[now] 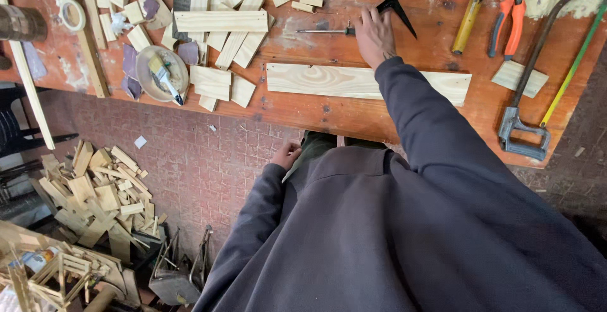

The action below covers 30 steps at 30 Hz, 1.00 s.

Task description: The person attaches metal brackets to a wooden board by driving screws into pre-drilled holes using a screwdriver, then uses a handsaw to cut a smaller piece of wood on the floor.

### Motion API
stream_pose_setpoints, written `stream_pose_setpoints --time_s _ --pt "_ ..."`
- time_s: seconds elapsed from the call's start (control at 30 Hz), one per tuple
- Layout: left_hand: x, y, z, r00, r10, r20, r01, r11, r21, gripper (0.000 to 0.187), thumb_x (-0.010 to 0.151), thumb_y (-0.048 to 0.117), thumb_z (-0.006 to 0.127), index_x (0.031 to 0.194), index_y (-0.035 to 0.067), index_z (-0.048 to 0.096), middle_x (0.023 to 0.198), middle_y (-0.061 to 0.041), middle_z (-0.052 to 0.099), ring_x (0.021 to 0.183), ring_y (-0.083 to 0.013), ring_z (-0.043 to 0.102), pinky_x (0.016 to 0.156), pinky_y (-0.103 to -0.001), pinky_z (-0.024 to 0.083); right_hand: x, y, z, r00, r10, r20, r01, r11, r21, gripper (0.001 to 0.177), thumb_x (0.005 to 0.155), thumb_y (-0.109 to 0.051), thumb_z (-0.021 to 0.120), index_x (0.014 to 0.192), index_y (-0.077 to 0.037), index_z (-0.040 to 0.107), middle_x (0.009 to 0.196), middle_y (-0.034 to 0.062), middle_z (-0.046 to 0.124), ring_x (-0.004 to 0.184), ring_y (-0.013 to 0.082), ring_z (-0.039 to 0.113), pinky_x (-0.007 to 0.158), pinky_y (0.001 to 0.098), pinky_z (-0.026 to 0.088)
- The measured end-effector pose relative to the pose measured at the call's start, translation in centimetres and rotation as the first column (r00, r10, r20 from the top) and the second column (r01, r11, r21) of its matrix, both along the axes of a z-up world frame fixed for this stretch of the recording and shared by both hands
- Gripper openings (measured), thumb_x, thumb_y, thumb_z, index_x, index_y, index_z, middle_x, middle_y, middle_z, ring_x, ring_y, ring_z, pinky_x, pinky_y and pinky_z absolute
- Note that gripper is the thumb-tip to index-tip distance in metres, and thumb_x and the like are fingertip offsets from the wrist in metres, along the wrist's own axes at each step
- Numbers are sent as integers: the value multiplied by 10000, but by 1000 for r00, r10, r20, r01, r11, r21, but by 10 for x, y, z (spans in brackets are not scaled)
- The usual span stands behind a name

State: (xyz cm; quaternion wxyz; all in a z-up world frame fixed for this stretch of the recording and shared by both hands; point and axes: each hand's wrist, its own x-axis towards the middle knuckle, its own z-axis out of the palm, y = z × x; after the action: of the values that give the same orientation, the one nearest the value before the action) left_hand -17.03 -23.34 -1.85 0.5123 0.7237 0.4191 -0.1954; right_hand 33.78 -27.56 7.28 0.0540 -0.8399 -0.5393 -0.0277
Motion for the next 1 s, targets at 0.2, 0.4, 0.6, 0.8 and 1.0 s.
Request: stream_pose_setpoints --time_s 0.2,0.4,0.6,0.8,1.0 --pt "-36 -4 -30 981 163 -102 -170 983 -67 197 913 308 695 998 130 700 832 -34 705 733 -164 651 680 -335 529 -7 -32 23 984 -140 -110 111 967 -231 429 985 -262 672 1357 -49 648 1416 186 529 1267 381 491 974 562 420" --pt "-21 17 -65 980 86 -177 -97 994 -56 280 972 443 695 1152 229 699 1034 -56 745 958 -244 744 972 -460 540 -47 -99 56 876 -72 -477 -40 975 -221 924 765 -597 805 1492 -112 504 1353 236 563 1343 455 480 1061 691 344" --pt "24 52 -72 995 -95 -33 93 993 -68 288 1005 415 674 1123 153 684 991 -96 731 962 -311 728 912 -466 549 -82 -123 38 863 -105 -494 -31 965 -259 828 827 -245 839 1533 -74 442 1540 160 455 1482 351 349 1145 633 311" --pt "100 83 3 955 -295 -17 293 953 -76 425 1043 516 626 1271 157 629 1215 -159 680 1193 -421 629 1029 -579 533 -112 -104 53 830 -238 -504 55 935 -352 860 829 -233 819 1565 -116 391 1584 114 407 1529 306 272 1181 656 214" --pt "222 43 141 837 546 -40 -406 571 -714 449 1009 470 649 1374 210 629 1394 -179 574 1197 -362 629 979 -506 611 -187 -25 140 899 105 -426 125 869 478 717 879 -451 779 1474 -115 560 1413 193 601 1281 420 565 1024 580 455"
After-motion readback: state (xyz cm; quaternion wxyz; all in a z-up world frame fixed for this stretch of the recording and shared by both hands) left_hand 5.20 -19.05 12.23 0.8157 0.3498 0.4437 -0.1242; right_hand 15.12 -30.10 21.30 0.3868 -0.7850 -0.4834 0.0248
